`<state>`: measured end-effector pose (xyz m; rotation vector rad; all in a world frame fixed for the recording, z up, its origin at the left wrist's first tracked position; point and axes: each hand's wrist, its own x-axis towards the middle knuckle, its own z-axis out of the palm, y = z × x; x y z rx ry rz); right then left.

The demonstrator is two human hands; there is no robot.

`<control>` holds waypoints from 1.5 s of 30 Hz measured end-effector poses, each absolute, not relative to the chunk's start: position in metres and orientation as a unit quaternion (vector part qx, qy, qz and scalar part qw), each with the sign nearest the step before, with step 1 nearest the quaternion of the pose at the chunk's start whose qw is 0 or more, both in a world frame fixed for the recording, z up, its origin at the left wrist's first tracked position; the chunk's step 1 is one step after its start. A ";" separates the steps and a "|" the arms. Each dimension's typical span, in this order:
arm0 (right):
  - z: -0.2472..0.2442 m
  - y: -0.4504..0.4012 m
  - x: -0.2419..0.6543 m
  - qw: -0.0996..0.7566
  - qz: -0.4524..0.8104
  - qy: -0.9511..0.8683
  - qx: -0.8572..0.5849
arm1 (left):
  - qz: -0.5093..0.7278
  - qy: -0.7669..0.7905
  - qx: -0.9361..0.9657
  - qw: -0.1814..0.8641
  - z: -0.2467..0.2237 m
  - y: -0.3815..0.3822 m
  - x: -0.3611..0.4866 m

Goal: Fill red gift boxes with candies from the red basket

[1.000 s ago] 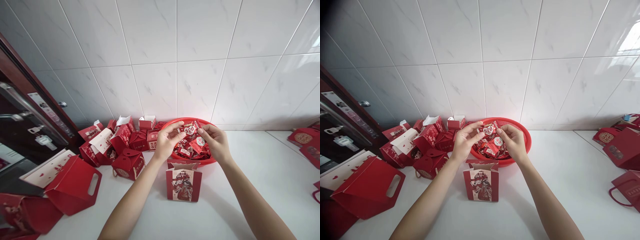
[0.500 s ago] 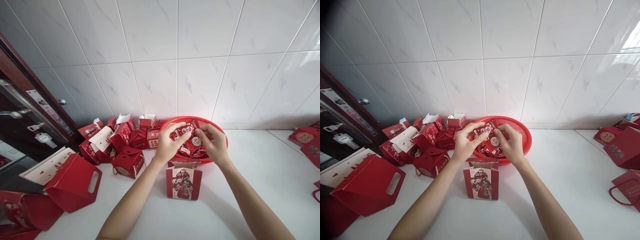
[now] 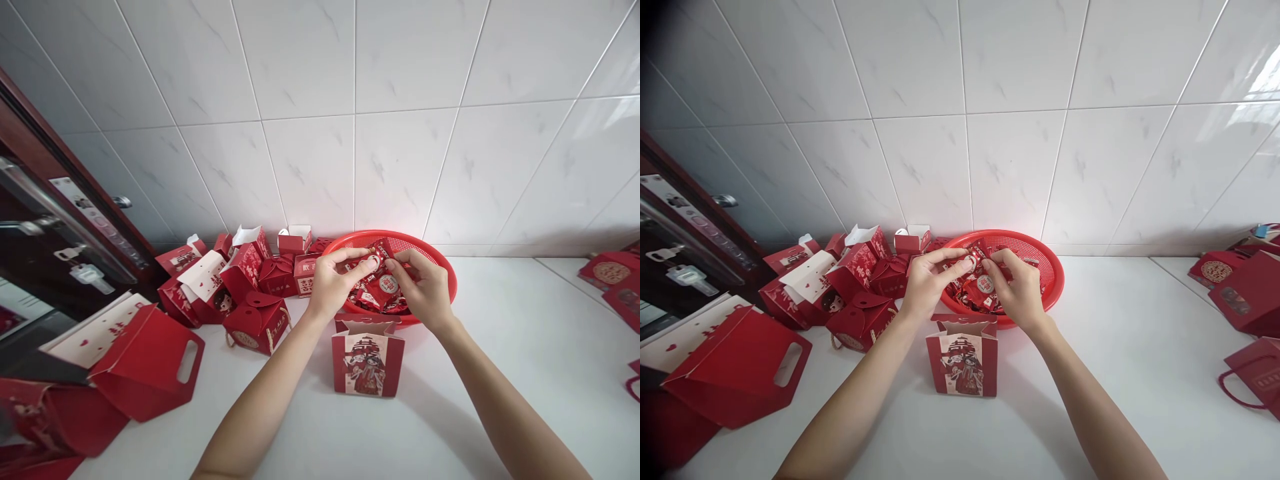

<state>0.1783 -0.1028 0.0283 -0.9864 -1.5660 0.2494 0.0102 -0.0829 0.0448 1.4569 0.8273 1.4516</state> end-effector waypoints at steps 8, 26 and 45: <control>0.024 -0.101 0.175 0.575 0.026 -0.708 -0.409 | 0.585 0.356 0.586 0.432 0.045 -0.083 0.013; 0.029 -0.105 0.175 0.653 0.128 -0.605 -0.438 | 0.566 0.326 0.589 0.475 0.049 -0.077 0.003; 0.032 -0.107 0.174 0.686 0.182 -0.590 -0.385 | 0.529 0.264 0.512 0.623 0.050 -0.080 0.007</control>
